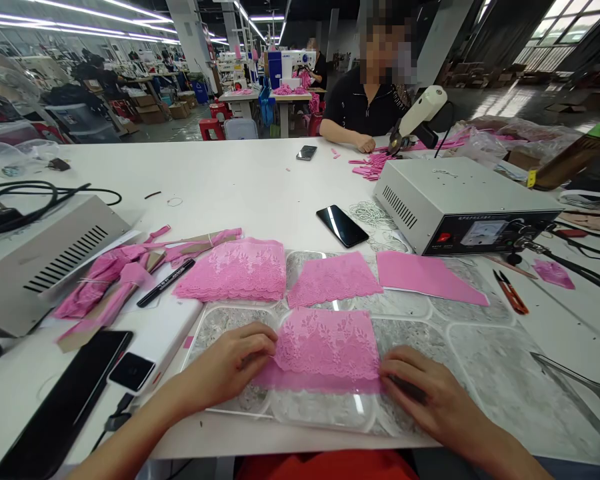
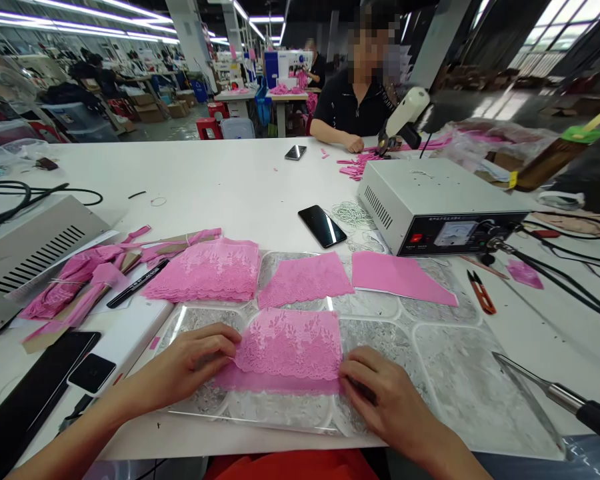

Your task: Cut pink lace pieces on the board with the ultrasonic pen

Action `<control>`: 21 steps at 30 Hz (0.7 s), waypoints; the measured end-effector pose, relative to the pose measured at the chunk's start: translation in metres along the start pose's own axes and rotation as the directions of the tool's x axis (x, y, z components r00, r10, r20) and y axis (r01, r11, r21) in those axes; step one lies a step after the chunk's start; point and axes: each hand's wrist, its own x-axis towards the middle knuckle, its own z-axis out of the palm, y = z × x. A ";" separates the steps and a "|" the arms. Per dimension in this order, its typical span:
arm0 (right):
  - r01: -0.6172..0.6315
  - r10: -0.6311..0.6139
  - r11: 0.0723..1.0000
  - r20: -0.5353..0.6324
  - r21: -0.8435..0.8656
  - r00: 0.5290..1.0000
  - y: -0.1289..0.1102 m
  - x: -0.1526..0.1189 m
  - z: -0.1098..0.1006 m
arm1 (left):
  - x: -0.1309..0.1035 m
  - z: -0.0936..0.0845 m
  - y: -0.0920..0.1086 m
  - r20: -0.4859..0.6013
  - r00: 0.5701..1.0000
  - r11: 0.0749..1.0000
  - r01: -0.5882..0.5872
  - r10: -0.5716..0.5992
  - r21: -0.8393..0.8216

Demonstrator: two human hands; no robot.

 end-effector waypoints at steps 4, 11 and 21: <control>-0.017 0.016 0.999 0.021 0.036 1.000 -0.001 0.003 -0.005 | -0.004 0.003 -0.003 -0.018 1.000 0.999 -0.018 0.018 0.026; 0.068 -0.069 0.998 -0.022 -0.007 0.997 -0.008 -0.005 -0.007 | -0.018 0.006 -0.003 -0.029 1.000 1.000 -0.008 0.008 0.003; 0.180 -0.180 0.983 -0.037 -0.022 0.983 0.005 -0.016 0.001 | -0.040 0.018 -0.005 -0.028 0.999 0.992 -0.021 0.025 0.126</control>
